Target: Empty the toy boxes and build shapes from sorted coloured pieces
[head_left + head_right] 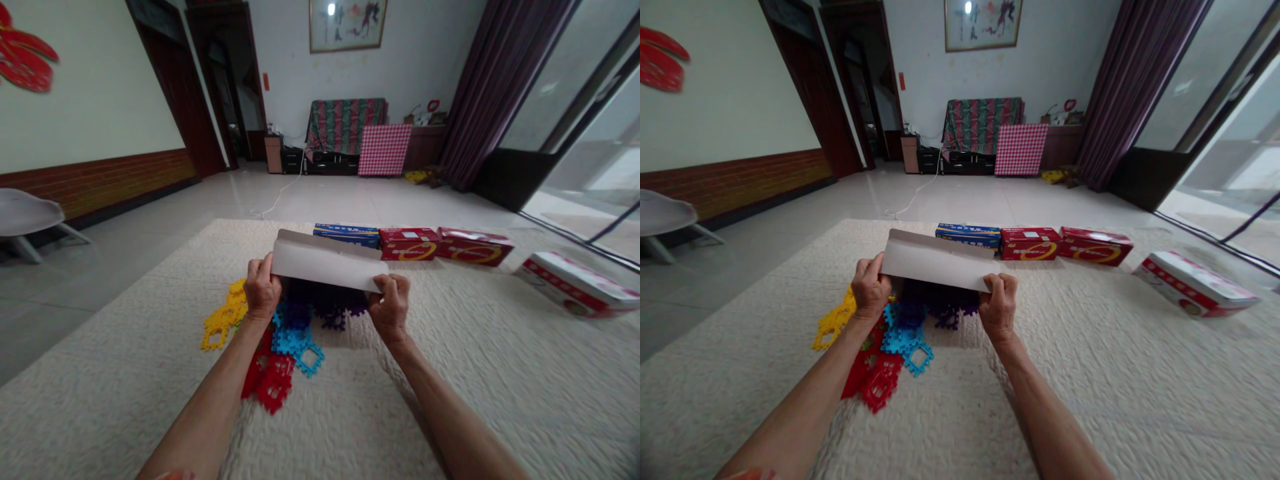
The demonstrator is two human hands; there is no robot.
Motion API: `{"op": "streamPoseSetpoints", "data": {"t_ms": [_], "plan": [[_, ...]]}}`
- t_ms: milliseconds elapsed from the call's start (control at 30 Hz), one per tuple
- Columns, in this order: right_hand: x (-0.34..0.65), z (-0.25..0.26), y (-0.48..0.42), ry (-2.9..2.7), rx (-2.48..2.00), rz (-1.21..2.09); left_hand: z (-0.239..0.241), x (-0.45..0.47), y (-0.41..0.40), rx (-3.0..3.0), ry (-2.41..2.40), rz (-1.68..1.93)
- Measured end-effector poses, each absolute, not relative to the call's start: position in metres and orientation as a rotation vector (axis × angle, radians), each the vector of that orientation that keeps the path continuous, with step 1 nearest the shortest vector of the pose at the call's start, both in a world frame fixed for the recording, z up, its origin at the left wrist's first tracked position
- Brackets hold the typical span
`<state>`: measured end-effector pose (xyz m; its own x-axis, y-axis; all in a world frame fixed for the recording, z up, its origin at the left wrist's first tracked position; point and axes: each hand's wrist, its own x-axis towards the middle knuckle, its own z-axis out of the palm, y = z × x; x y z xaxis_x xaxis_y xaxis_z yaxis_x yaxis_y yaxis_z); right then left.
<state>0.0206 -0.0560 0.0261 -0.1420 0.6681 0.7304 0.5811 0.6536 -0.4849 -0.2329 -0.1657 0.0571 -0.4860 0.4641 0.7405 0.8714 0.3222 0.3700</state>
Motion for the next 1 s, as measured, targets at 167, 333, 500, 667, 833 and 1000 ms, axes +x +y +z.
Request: {"op": "streamPoseSetpoints", "data": {"t_ms": [167,333,500,667,833,1000], "plan": [[0.008,0.035,-0.049,-1.820,-1.044,0.084,0.061,-0.242,-0.164,-1.104,-2.017,-1.087],[-0.010,0.047,-0.035,-1.769,-0.923,0.059,0.073,-0.255,-0.160,-1.069,-1.979,-1.131],[-0.013,0.066,-0.017,-1.680,-0.680,-0.027,0.093,-0.256,-0.153,-1.081,-2.001,-1.143],[0.024,0.086,-0.014,-1.821,-0.846,-0.044,0.111,-0.226,-0.151,-1.209,-2.179,-1.016],[0.085,0.096,-0.023,-2.041,-1.128,-0.001,0.118,-0.181,-0.154,-1.362,-2.297,-0.929],[0.147,0.105,-0.036,-2.154,-1.314,-0.007,0.112,-0.132,-0.156,-1.576,-2.375,-0.880]]}}
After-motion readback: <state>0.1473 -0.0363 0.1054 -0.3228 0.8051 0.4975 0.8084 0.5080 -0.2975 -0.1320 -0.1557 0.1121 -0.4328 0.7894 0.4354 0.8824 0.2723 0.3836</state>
